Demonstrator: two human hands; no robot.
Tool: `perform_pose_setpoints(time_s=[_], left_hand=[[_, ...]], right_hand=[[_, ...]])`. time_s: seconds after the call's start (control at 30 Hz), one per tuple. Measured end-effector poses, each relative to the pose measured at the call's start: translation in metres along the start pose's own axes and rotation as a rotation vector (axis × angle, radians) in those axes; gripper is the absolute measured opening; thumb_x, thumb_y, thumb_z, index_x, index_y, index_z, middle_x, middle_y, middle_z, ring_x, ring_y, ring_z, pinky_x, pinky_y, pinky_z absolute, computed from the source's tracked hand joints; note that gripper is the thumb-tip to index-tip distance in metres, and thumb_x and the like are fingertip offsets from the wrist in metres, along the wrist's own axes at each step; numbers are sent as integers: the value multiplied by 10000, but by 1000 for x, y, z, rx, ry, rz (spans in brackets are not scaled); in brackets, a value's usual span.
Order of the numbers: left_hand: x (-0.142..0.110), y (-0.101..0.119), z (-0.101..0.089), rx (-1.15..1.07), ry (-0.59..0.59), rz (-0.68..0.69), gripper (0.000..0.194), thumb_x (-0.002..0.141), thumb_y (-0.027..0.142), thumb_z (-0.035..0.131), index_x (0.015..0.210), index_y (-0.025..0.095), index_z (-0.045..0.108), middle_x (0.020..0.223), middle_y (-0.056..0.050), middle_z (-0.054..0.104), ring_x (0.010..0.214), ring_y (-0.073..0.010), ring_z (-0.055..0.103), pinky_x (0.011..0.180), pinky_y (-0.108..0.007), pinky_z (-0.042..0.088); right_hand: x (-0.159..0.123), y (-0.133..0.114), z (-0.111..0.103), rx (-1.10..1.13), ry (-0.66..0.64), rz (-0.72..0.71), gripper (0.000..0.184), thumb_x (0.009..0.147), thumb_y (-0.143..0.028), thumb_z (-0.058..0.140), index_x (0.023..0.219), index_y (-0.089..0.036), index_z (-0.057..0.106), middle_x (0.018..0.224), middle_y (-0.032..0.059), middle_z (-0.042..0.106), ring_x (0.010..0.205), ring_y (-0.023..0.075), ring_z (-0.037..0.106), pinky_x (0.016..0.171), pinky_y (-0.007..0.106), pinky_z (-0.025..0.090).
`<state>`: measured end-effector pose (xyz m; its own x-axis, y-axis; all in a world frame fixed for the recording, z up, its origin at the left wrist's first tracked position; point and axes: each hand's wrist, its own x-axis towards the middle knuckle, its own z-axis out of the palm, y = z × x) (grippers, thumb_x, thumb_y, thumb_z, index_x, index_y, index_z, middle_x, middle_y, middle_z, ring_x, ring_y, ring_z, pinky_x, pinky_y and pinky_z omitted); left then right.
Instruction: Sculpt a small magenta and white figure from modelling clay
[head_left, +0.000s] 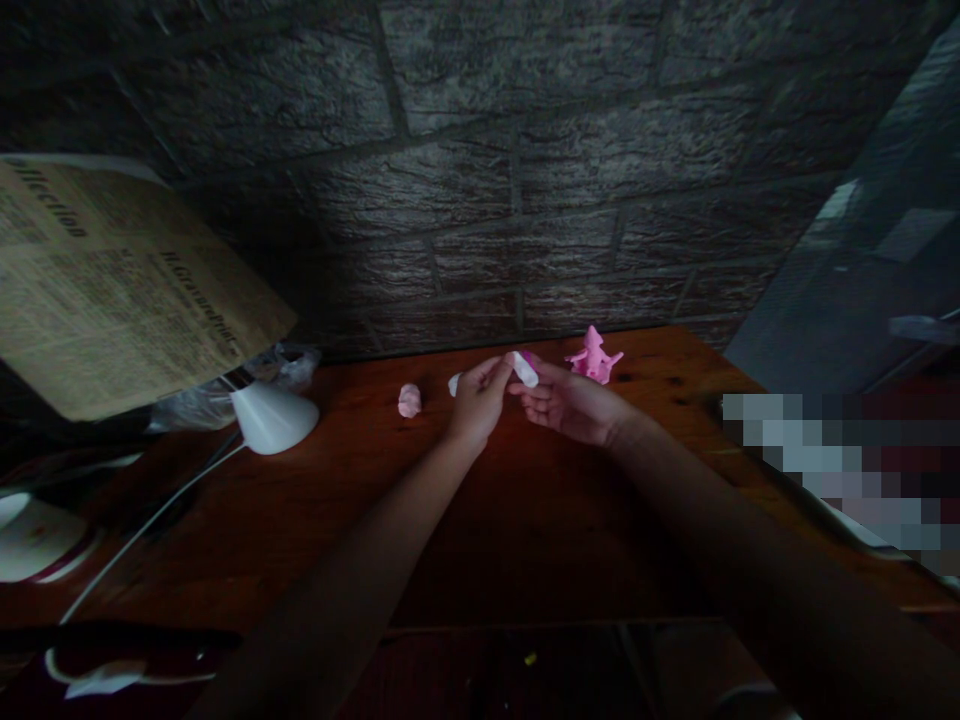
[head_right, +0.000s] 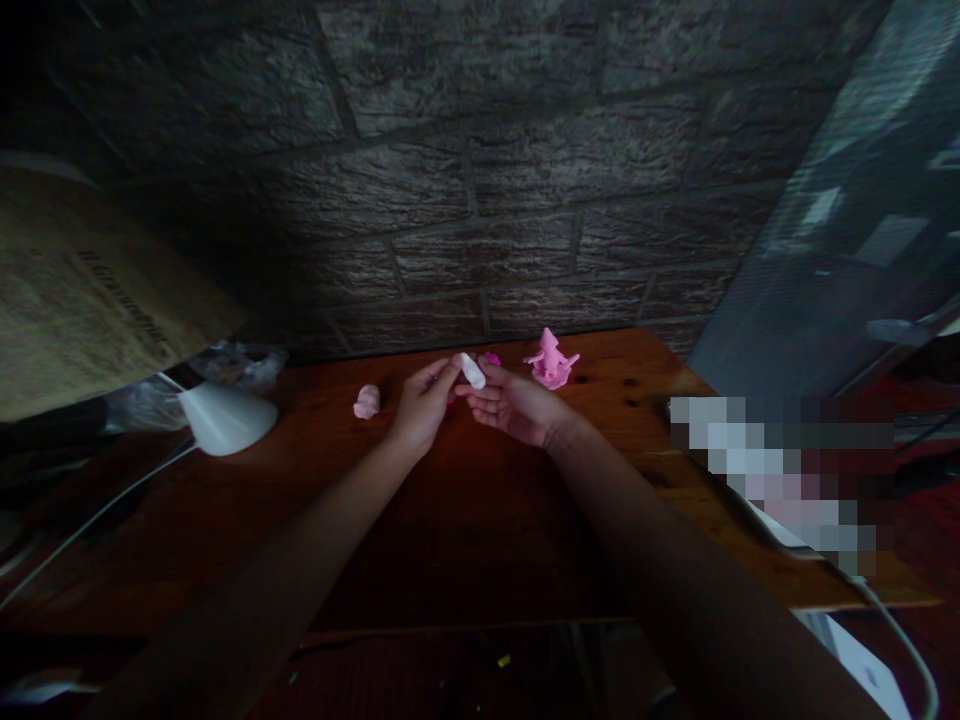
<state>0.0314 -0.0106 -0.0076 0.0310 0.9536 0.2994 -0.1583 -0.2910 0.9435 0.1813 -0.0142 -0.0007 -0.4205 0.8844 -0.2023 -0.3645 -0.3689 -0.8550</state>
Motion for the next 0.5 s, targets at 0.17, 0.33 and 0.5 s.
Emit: perform_pose_setpoints(time_s=[0.17,0.33,0.5], left_hand=[[-3,-1,2,-47,-87,-66,289,775,470,766,757,181,759,749,-34,716,765,-156,635,798,-298,483],[-1,-2,-3,-35,-59,-48,233,770,409,779,730,183,741,728,-11,692,726,-137,605,771,-288,472],[2,1,-5,-144,-72,-91,229,748,410,803,756,188,748,801,-29,724,791,-149,635,790,-298,496]], right_hand=[[4,6,-5,-91,26,-120,271,830,-476,778,828,-212,714,813,61,753,691,139,632,690,286,545],[3,8,1,-216,60,-222,399,774,-575,783,826,-183,733,839,96,757,711,147,639,648,276,531],[-1,6,8,-391,35,-360,379,779,-572,771,817,-196,756,853,65,753,687,116,607,628,247,490]])
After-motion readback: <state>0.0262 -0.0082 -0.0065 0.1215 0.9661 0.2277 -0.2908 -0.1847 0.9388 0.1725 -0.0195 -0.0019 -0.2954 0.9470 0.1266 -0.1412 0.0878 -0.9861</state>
